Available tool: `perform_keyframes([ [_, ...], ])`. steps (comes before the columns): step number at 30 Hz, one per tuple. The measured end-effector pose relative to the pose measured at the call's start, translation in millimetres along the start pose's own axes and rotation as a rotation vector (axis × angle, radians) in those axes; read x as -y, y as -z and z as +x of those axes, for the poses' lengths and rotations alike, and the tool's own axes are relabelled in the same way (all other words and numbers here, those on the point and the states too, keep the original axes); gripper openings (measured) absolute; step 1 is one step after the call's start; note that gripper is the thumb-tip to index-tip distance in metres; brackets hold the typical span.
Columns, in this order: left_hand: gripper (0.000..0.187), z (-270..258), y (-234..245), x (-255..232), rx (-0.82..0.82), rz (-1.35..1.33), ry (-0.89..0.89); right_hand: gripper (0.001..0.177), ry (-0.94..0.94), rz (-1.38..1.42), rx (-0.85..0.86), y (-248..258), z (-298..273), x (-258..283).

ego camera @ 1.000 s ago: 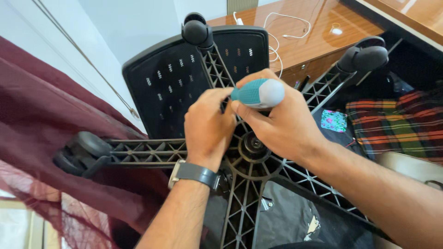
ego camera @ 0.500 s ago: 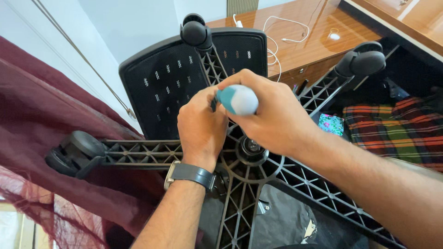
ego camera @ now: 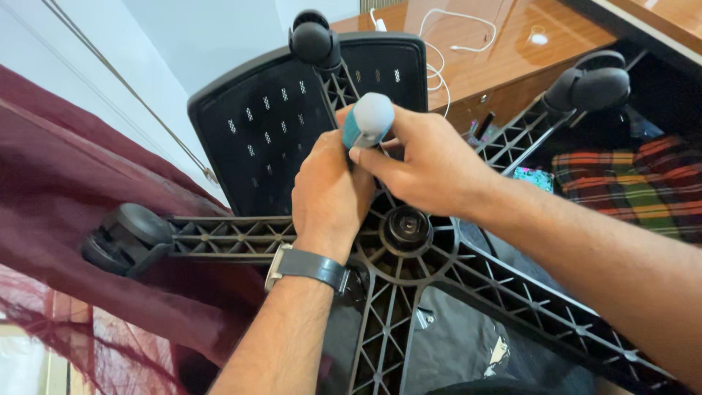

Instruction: The person uses a screwdriver to tighten screws on the base of an overturned office chair. The chair remains upside down throughout the clip while the person works on the central hub area.

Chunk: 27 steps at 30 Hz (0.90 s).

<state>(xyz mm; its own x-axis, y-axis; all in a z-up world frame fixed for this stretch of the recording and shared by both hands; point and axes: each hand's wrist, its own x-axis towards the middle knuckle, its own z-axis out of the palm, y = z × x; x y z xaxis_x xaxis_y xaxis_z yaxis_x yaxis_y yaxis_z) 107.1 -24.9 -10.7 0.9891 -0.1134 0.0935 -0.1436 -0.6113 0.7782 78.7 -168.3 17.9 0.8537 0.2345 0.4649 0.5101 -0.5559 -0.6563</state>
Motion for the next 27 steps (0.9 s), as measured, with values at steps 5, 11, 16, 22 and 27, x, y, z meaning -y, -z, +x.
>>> perform_keyframes([
  [5, 0.024, -6, -1, 3, -0.121, -0.006, -0.271, 0.031, -0.175, -0.095, -0.055, -2, -4, 9],
  [11, 0.026, -3, -1, 8, -0.084, 0.065, -0.223, 0.036, -0.138, 0.038, -0.056, -1, -13, 11],
  [16, 0.030, -5, -3, 6, -0.113, -0.010, -0.367, 0.028, -0.144, -0.108, -0.142, 1, -16, 11],
  [22, 0.025, -3, -4, 7, -0.126, 0.030, -0.346, 0.031, 0.020, 0.043, -0.164, -6, -16, 17],
  [27, 0.021, -7, -1, 10, -0.183, -0.069, -0.341, 0.043, -0.331, -0.164, -0.233, -15, -9, 22],
])
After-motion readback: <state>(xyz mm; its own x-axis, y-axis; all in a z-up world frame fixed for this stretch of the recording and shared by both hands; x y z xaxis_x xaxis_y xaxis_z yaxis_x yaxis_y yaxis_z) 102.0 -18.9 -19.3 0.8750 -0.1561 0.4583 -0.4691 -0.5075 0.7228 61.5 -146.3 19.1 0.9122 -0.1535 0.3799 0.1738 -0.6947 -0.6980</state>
